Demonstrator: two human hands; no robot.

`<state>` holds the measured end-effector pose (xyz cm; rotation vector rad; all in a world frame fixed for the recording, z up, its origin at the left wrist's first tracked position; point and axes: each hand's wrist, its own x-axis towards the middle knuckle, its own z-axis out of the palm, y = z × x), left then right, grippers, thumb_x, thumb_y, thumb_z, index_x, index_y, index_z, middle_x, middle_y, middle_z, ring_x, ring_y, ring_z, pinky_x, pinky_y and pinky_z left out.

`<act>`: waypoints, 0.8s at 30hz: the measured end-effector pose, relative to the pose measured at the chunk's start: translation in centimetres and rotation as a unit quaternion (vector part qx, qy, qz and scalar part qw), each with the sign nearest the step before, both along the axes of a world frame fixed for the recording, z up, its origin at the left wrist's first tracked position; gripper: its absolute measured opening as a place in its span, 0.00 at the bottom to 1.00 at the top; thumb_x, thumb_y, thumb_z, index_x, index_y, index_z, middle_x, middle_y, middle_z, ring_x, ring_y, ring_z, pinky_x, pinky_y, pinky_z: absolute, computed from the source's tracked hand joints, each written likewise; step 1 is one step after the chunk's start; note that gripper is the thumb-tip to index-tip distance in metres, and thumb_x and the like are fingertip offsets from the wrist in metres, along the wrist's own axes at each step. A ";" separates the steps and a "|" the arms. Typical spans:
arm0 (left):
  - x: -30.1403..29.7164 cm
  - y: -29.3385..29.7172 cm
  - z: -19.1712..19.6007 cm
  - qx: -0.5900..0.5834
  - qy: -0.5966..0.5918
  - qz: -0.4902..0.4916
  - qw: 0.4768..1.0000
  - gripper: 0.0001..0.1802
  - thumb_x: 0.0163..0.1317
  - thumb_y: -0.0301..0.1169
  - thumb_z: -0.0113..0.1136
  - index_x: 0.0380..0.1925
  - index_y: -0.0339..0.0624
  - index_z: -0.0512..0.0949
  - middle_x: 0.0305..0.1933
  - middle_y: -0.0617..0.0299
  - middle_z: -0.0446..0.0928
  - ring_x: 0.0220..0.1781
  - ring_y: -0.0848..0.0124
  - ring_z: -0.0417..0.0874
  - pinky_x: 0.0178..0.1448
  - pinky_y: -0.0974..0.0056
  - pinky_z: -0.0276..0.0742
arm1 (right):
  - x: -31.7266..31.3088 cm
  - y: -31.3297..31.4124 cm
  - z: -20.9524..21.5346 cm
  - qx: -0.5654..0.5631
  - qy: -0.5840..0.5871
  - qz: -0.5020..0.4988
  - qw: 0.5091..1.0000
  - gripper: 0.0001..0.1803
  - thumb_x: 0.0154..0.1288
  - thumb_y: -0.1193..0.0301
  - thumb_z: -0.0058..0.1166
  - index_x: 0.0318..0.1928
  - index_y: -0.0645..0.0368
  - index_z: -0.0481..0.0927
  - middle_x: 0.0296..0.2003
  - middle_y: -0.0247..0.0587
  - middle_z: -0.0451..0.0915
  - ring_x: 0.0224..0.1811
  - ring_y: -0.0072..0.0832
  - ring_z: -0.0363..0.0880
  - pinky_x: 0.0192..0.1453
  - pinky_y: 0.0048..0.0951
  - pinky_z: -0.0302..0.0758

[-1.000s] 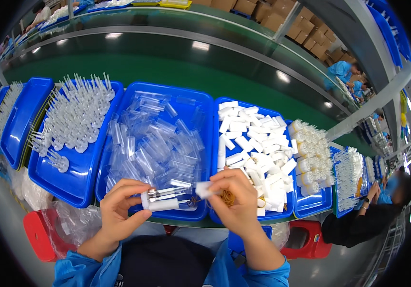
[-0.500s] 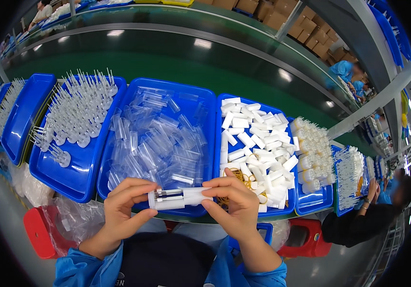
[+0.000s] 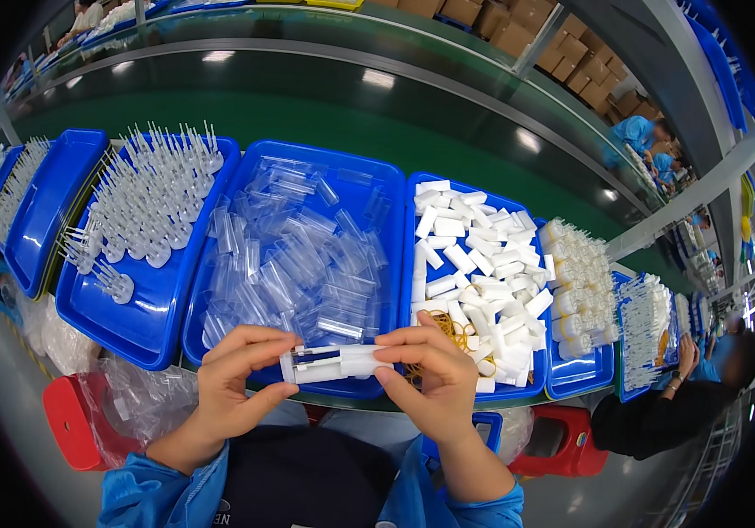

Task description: The person assembles small white plastic components by inserting clear cylindrical pieces into white bases and securing them with rubber bands. The person handles the components one at a time, placing finished units into a blue tray.

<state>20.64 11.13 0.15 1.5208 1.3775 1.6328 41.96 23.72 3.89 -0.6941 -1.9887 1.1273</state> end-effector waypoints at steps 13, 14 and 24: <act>0.2 0.2 0.6 0.011 0.018 -0.059 0.998 0.25 0.50 0.23 0.74 0.51 0.32 0.81 0.51 0.48 0.80 0.52 0.62 0.84 0.53 0.64 0.82 | -0.7 -1.5 0.3 0.066 -0.008 0.048 0.997 0.09 0.45 0.78 0.69 0.31 0.60 0.87 0.36 0.44 0.85 0.40 0.30 0.84 0.77 0.50 0.46; 0.3 0.2 0.6 0.014 0.009 -0.055 0.998 0.25 0.50 0.23 0.74 0.51 0.33 0.81 0.51 0.48 0.80 0.50 0.62 0.84 0.52 0.64 0.81 | -0.9 -1.7 0.4 0.073 -0.005 0.047 0.996 0.09 0.46 0.78 0.69 0.31 0.60 0.86 0.36 0.44 0.86 0.40 0.30 0.84 0.77 0.50 0.46; 0.2 -0.4 -0.2 0.010 0.012 -0.014 1.000 0.24 0.48 0.23 0.75 0.48 0.31 0.82 0.49 0.46 0.80 0.49 0.61 0.85 0.50 0.65 0.85 | 0.6 1.8 1.9 0.214 -0.067 -0.014 0.974 0.04 0.56 0.78 0.63 0.32 0.55 0.84 0.33 0.33 0.85 0.39 0.30 0.86 0.69 0.47 0.58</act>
